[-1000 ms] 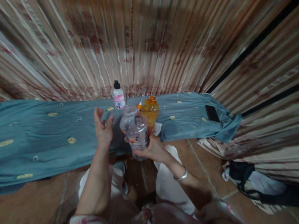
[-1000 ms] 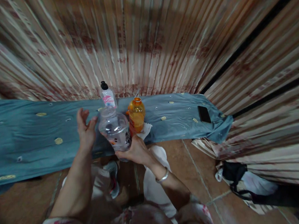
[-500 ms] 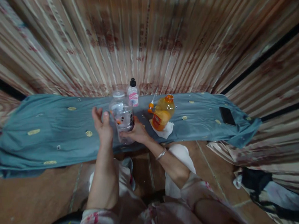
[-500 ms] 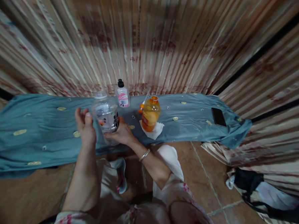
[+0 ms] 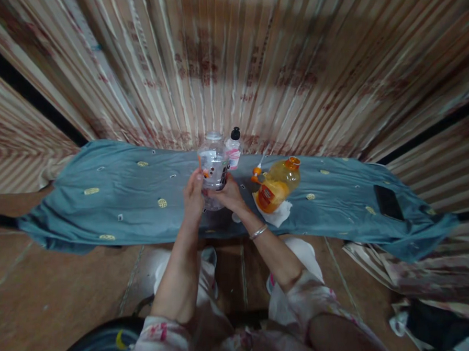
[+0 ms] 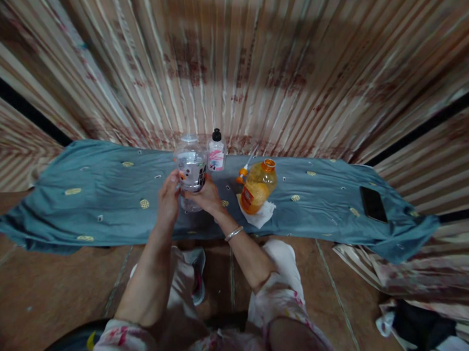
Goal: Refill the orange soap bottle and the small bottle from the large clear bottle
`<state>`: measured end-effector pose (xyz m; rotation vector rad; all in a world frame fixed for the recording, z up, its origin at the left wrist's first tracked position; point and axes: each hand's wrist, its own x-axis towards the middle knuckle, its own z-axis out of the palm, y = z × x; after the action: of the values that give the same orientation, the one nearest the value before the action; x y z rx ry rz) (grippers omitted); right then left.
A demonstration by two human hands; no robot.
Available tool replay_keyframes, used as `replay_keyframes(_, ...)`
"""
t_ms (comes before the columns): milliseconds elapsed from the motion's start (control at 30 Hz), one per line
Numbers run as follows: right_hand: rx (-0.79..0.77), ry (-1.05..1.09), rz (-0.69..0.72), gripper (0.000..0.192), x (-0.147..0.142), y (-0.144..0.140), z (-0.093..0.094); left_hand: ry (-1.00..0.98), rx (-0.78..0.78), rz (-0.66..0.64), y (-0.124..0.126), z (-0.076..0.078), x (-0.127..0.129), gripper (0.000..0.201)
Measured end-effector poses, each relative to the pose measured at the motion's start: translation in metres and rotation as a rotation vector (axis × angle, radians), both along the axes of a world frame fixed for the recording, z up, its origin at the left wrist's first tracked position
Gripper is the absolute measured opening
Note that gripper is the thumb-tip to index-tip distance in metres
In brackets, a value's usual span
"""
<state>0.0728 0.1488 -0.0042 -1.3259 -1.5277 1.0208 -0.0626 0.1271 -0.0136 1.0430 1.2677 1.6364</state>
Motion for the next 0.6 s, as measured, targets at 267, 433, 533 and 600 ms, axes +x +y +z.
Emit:
replay_keyframes(267, 0.022, -0.181, -0.001, 0.083, -0.013, 0.0, -0.005, 0.075, 0.048, 0.029, 0.014, -0.015, 0.008, 0.098)
replay_keyframes(433, 0.056, -0.244, 0.038, 0.087, -0.011, -0.004, -0.011, 0.166, -0.016, 0.058, 0.017, -0.02, 0.007, 0.1)
replay_keyframes(533, 0.08, -0.231, 0.067, 0.09, -0.008, -0.009, -0.012, 0.232, -0.092, 0.107, 0.017, -0.02, 0.005, 0.092)
replay_keyframes(600, 0.13, -0.18, 0.13, 0.091, -0.006, -0.014, -0.013, 0.24, -0.115, 0.151, 0.018, -0.02, 0.003, 0.09)
